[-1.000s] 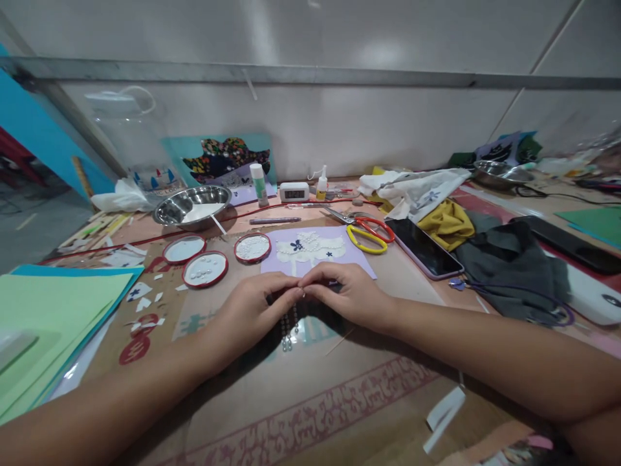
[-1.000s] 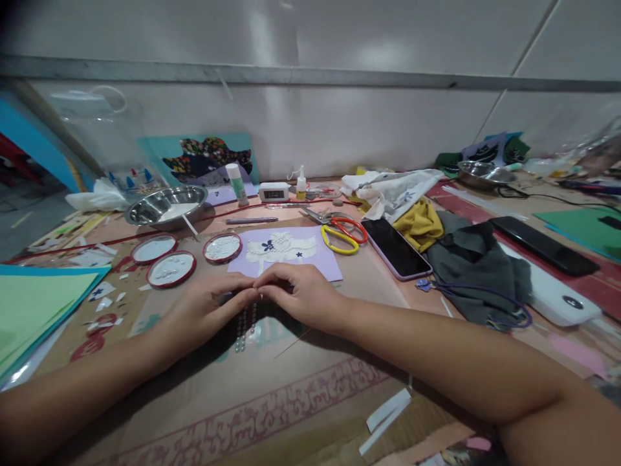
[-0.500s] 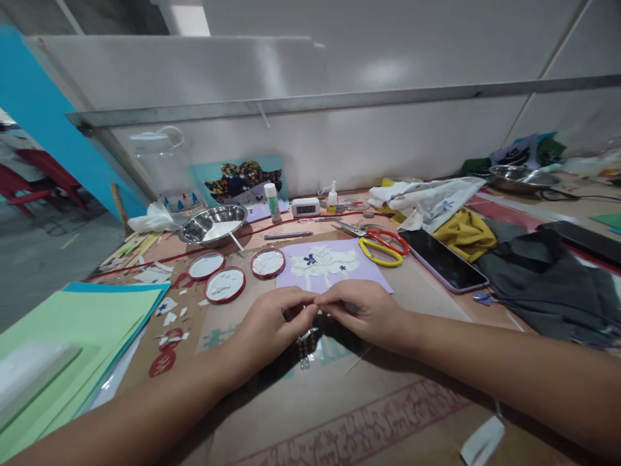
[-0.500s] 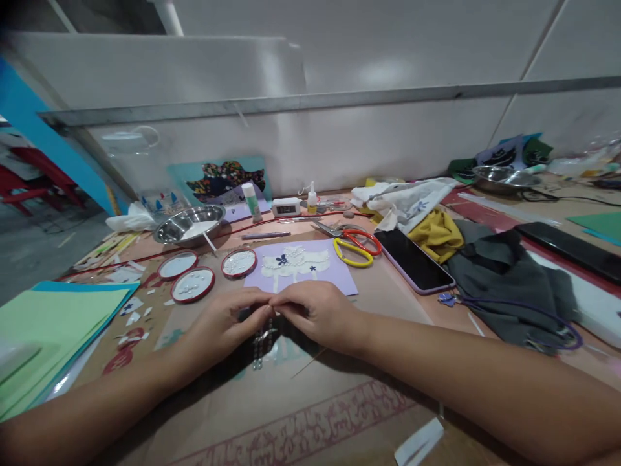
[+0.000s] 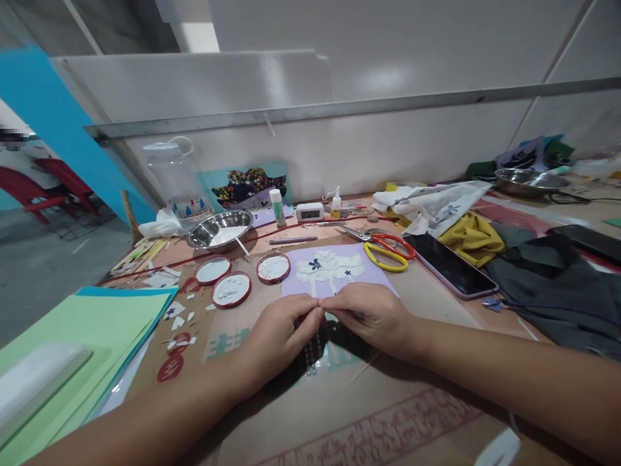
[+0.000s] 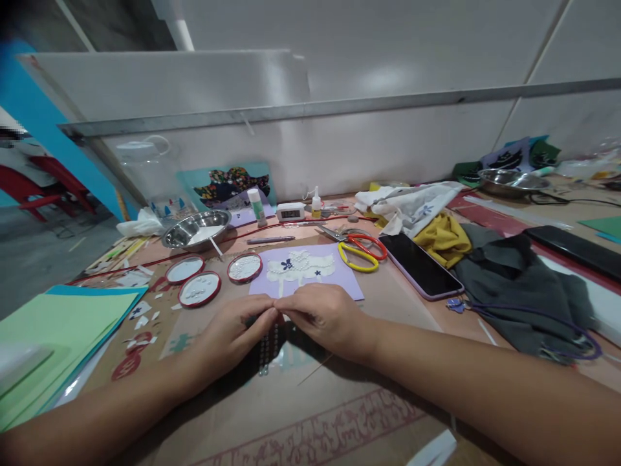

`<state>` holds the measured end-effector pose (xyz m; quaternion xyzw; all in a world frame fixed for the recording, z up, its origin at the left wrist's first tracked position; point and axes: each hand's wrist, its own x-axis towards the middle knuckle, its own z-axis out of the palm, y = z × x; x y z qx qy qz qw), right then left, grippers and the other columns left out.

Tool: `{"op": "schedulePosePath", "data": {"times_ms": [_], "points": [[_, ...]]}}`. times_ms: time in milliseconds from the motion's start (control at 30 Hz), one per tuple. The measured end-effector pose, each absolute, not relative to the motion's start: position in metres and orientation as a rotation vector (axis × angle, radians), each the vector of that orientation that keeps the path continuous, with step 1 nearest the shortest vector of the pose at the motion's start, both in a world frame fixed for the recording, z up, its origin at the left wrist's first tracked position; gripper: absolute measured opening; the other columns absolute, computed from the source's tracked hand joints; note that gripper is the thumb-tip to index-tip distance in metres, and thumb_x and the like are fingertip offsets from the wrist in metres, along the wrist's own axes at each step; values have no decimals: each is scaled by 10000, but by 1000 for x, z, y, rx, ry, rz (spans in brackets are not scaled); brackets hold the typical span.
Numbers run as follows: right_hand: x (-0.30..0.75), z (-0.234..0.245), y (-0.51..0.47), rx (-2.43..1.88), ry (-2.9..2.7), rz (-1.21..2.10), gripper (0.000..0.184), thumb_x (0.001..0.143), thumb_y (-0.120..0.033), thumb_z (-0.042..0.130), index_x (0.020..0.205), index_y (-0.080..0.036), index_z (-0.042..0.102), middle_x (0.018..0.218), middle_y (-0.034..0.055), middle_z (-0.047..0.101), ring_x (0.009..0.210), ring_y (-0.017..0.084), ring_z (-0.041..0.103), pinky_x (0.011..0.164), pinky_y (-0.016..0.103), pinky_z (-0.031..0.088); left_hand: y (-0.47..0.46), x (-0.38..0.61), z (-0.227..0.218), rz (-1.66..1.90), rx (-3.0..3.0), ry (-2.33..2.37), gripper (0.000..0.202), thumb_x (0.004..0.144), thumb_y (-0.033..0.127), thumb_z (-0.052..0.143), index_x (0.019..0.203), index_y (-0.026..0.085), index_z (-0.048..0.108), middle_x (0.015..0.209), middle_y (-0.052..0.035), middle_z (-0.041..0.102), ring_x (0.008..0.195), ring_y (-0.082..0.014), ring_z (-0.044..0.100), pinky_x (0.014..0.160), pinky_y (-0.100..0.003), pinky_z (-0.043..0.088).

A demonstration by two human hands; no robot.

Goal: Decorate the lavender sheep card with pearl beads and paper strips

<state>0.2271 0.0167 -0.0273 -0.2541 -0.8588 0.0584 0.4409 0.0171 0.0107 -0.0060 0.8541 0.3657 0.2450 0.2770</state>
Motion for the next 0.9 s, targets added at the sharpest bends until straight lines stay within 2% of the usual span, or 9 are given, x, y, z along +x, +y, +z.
{"op": "schedulePosePath", "data": {"times_ms": [267,567,900], "points": [[225,-24,15,-737,-2133,298,188,964,-222,558,964,-200,745,804,33,766,707,135,693,681,235,541,12,19,-5,665,2350,1014,287,971,261,420,798,189,638,767,-35,678,727,-171,610,684,-267,450],[226,-23,17,-801,-2153,414,157,950,-227,566,931,-195,718,817,43,753,731,147,682,693,241,523,15,16,-8,707,2368,1005,253,962,268,468,1011,204,707,940,-61,752,861,-199,668,785,-308,483],[224,-22,13,-853,-2242,512,89,935,-227,592,941,-196,675,835,32,731,742,150,654,699,249,492,15,16,-11,604,2446,1005,262,941,227,424,784,184,630,743,-36,674,697,-170,605,653,-276,431]]}}
